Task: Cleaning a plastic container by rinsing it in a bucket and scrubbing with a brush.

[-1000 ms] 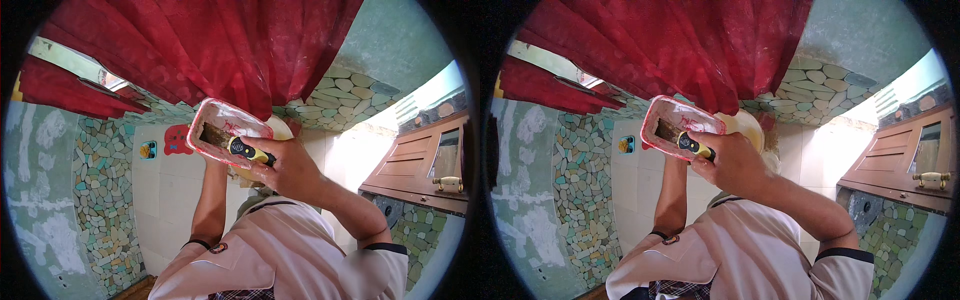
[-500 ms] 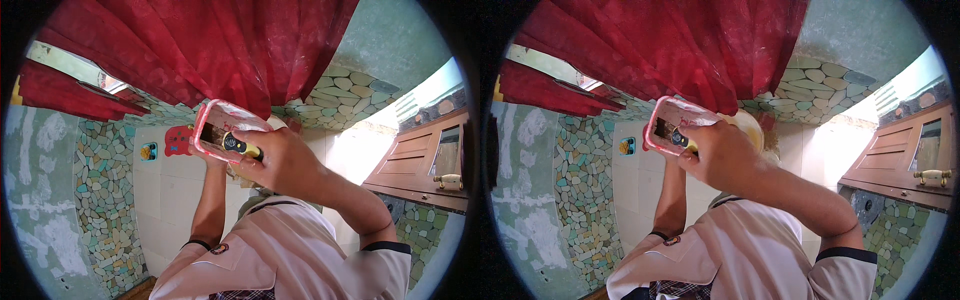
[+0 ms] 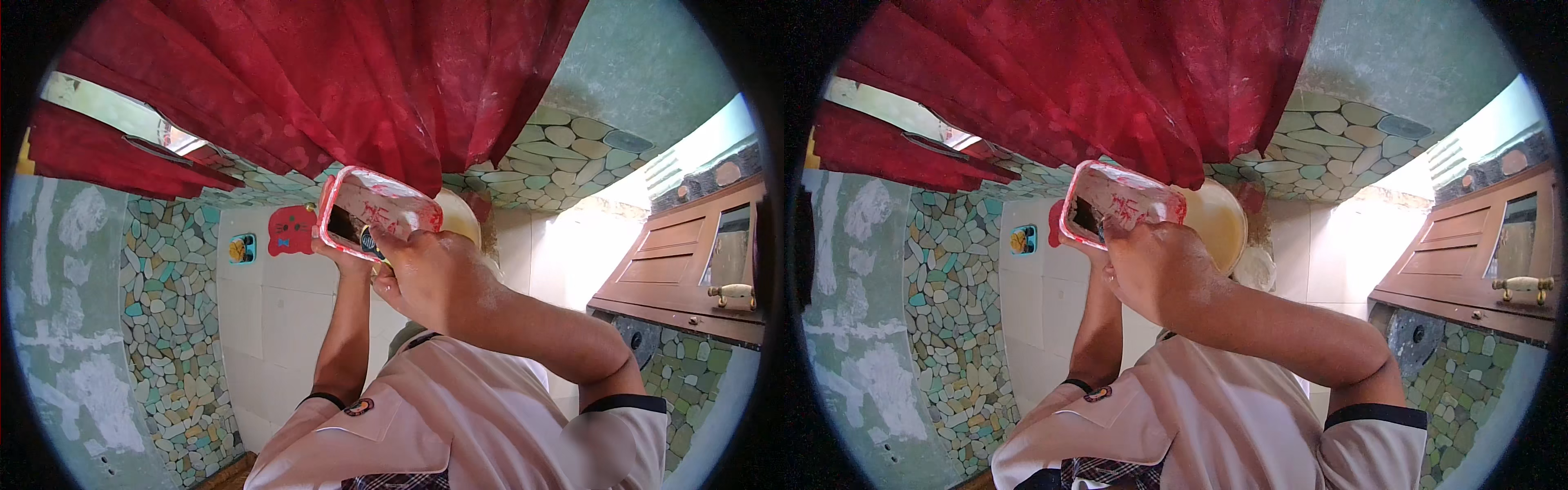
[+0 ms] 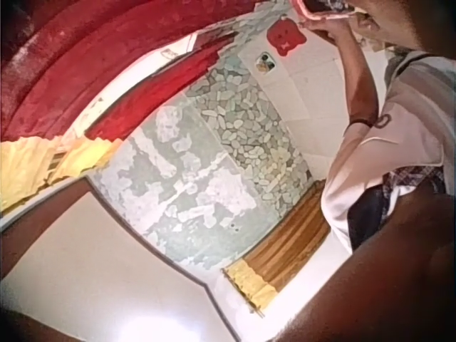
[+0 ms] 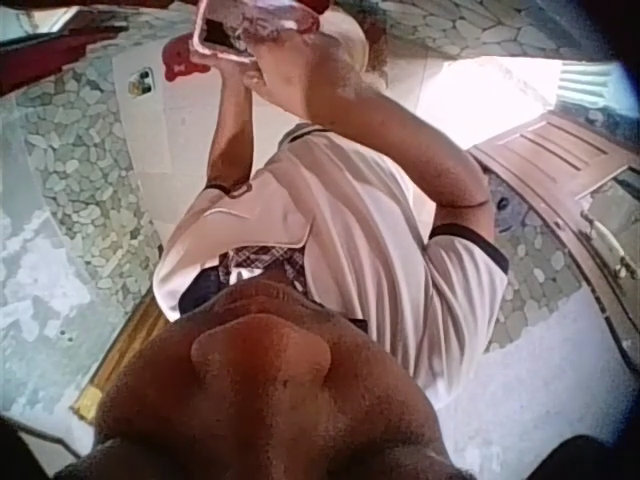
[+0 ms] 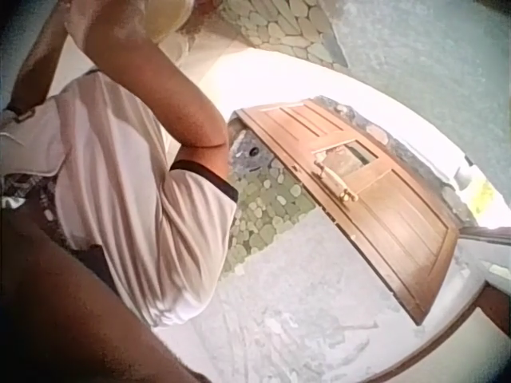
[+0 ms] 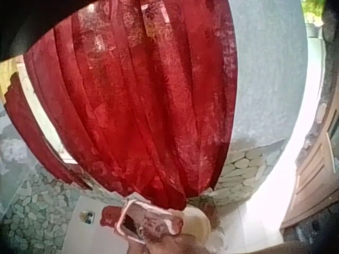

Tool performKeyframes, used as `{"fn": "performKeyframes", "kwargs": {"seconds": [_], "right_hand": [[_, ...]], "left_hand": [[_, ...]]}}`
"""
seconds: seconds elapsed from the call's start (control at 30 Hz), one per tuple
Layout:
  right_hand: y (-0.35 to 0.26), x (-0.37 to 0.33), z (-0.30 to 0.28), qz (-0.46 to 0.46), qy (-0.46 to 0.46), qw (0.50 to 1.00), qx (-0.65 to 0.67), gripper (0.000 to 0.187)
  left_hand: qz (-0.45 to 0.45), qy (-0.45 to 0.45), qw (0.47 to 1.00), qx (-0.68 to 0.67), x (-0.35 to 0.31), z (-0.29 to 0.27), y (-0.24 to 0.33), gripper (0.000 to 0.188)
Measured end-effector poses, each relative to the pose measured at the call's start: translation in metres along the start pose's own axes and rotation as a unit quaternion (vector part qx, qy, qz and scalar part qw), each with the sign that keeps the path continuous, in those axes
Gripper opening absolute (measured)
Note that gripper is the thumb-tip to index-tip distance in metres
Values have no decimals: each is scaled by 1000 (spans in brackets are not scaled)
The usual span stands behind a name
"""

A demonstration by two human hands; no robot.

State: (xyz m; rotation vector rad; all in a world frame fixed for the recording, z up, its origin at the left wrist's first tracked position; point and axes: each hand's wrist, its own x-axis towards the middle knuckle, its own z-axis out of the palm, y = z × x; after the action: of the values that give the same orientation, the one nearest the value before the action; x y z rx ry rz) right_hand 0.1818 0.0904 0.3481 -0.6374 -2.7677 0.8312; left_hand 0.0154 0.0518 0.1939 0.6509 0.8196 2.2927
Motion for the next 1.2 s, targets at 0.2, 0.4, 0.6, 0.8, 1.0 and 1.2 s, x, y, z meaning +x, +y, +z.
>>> {"fn": "performKeyframes", "kwargs": {"seconds": [0.2, 0.4, 0.6, 0.8, 1.0, 1.2], "right_hand": [[-4, 6, -10, -23, -12, 1000, 5, 31], [0, -6, -15, -33, 31, 999, 22, 36], [12, -8, -33, -36, 90, 994, 53, 41], [18, 2, -19, -37, 76, 993, 80, 41], [14, 8, -14, -46, 106, 990, 82, 41], [9, 7, -19, -32, 60, 997, 25, 43]], "left_hand": [[18, -7, 999, 27, -2, 7, 3, 64], [17, 23, 997, 65, 0, -3, 3, 76], [0, 49, 995, 92, 4, -29, -1, 79], [-28, 62, 992, 110, 2, -46, -13, 83], [-53, 72, 987, 130, -2, -64, -17, 86], [-39, -18, 999, -32, -4, -39, 1, 44]]}}
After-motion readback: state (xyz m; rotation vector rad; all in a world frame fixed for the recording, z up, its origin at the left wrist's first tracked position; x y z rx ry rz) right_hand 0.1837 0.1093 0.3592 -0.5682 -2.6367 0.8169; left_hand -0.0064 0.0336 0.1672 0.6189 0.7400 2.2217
